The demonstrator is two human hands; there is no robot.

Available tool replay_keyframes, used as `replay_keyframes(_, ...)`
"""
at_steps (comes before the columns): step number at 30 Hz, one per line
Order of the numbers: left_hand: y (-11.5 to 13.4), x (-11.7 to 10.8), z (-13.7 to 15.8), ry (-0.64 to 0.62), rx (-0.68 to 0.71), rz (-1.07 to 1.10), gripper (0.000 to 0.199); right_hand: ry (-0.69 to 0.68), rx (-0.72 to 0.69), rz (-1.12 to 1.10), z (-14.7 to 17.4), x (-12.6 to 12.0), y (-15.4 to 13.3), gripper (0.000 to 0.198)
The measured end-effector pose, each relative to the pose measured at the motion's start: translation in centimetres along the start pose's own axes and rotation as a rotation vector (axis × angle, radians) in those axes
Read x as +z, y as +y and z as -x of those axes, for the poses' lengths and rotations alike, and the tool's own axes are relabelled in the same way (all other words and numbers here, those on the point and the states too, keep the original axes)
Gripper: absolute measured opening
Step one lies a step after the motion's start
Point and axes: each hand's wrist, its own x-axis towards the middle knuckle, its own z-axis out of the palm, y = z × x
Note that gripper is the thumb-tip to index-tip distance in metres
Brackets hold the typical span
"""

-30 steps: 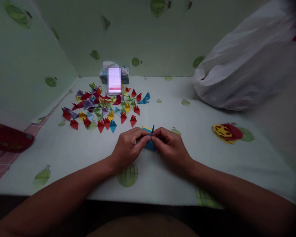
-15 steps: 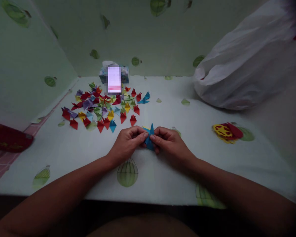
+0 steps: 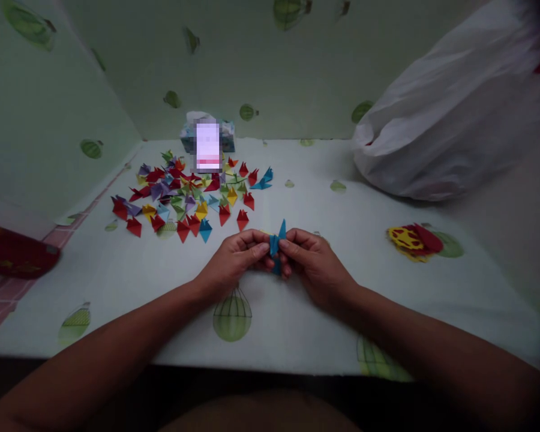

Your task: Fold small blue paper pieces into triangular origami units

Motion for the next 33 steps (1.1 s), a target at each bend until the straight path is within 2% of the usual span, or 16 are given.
replay_keyframes(11,0.20,0.09,0.05,0.014,-0.019,-0.018,0.019,0.006,-0.033,0.041,0.11,0.01,0.36,0.023)
replay_keyframes(19,0.63,0.30,0.18,0.060,0.017,-0.139,0.016,-0.045,-0.031,0.088,0.21,-0.04,0.28,0.022)
replay_keyframes(25,0.79,0.48,0.27,0.054,0.059,-0.142,0.026,-0.053,-0.011,0.078,0.19,0.11,0.21,0.026)
replay_keyframes(30,0.85,0.22,0.25,0.027,0.066,-0.182,0.012,-0.040,-0.014,0.067,0.30,0.15,0.19,0.025)
replay_keyframes(33,0.96,0.15,0.31,0.027,0.072,-0.213,0.012,-0.018,-0.030,0.076,0.34,0.14,0.13,0.027)
